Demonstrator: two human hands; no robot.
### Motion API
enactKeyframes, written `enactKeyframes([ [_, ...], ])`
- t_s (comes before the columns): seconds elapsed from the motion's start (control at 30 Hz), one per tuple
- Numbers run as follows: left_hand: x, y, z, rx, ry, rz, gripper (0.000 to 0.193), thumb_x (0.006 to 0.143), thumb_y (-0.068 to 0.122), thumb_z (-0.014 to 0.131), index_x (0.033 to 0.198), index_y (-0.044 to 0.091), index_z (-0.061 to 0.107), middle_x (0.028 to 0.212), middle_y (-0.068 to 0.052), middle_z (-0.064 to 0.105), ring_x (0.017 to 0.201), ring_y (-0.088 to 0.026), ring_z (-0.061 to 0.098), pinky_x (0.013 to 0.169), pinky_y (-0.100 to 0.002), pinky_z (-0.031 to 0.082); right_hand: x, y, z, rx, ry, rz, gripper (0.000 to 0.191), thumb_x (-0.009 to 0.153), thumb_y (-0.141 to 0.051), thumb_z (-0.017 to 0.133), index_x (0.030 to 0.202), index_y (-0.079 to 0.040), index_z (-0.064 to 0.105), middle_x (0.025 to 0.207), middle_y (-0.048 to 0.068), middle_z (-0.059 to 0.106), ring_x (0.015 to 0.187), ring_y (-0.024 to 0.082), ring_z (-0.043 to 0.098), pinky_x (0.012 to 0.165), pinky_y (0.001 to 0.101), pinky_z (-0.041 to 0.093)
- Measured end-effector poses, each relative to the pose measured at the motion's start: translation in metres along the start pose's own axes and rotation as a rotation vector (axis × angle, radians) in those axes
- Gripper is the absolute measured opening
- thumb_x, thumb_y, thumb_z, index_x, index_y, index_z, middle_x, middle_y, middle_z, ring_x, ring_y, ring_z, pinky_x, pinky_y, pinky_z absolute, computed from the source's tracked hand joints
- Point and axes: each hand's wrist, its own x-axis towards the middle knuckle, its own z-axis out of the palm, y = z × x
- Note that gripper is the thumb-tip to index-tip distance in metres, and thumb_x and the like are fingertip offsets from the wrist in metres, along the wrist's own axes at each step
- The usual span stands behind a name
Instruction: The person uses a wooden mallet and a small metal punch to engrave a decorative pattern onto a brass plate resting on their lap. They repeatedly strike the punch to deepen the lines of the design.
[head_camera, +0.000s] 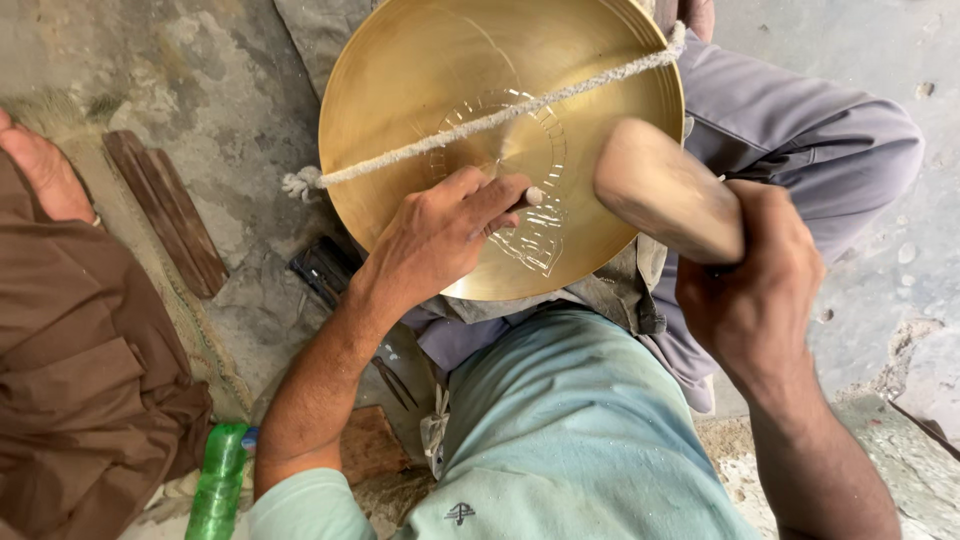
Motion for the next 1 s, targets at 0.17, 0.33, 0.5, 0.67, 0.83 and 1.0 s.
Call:
enactKeyframes([
  [0.17, -0.002, -0.001, 0.001, -0.188, 0.119, 0.038, 0.035, 0.098, 0.012, 0.075, 0.128, 0.012, 0.058, 0.102, -0.009, 0.066, 0.089, -0.03, 0.071, 0.072, -0.041, 0.058, 0.013, 0.008, -0.004, -0.208, -0.046, -0.097, 0.04, 0.076, 0.006, 0.074, 0.114, -0.003, 0.067, 0.095, 0.014, 0.069, 0.088, 0.033, 0.065, 0.079, 0.0475, 0.045],
  [0.33, -0.002, 0.001, 0.006, -0.168, 0.082, -0.016, 0.033, 0.097, 0.01, 0.075, 0.126, 0.012, 0.06, 0.099, -0.007, 0.068, 0.087, -0.028, 0.073, 0.07, -0.039, 0.06, 0.021, 0.003, -0.011, 0.232, 0.03, 0.043, 0.032, 0.089, -0.001, 0.075, 0.117, -0.004, 0.06, 0.104, 0.009, 0.068, 0.097, 0.029, 0.066, 0.088, 0.0433, 0.052],
  [0.5, -0.003, 0.0, 0.006, -0.149, 0.113, 0.011, 0.032, 0.097, 0.012, 0.075, 0.124, 0.012, 0.058, 0.101, -0.008, 0.067, 0.089, -0.029, 0.071, 0.073, -0.039, 0.06, 0.023, -0.009, -0.007, 0.635, -0.046, 0.232, 0.035, 0.082, 0.003, 0.065, 0.115, -0.003, 0.055, 0.103, 0.007, 0.064, 0.093, 0.016, 0.058, 0.081, 0.034, 0.05],
  [0.67, -0.005, 0.004, 0.005, -0.128, 0.101, -0.005, 0.032, 0.097, 0.014, 0.076, 0.123, 0.013, 0.058, 0.098, -0.008, 0.065, 0.087, -0.031, 0.07, 0.071, -0.042, 0.058, 0.027, -0.014, -0.014, 0.166, -0.016, 0.037, 0.037, 0.081, 0.006, 0.069, 0.117, -0.001, 0.062, 0.098, 0.012, 0.065, 0.089, 0.023, 0.063, 0.078, 0.0386, 0.05],
  [0.83, -0.003, 0.007, 0.003, -0.07, 0.05, -0.036, 0.031, 0.095, 0.015, 0.077, 0.121, 0.012, 0.058, 0.094, -0.008, 0.064, 0.083, -0.031, 0.07, 0.066, -0.043, 0.057, 0.028, -0.016, -0.02, -0.204, -0.056, -0.011, 0.029, 0.087, -0.004, 0.074, 0.115, -0.008, 0.066, 0.093, 0.007, 0.067, 0.082, 0.026, 0.065, 0.077, 0.0423, 0.047],
  [1.0, -0.003, 0.006, 0.001, -0.113, 0.074, -0.021, 0.032, 0.097, 0.015, 0.073, 0.124, 0.012, 0.057, 0.097, -0.008, 0.064, 0.085, -0.031, 0.07, 0.067, -0.043, 0.058, 0.023, -0.011, -0.012, -0.228, -0.031, -0.175, 0.045, 0.07, 0.005, 0.07, 0.114, -0.004, 0.065, 0.093, 0.013, 0.066, 0.088, 0.035, 0.066, 0.079, 0.0465, 0.046],
])
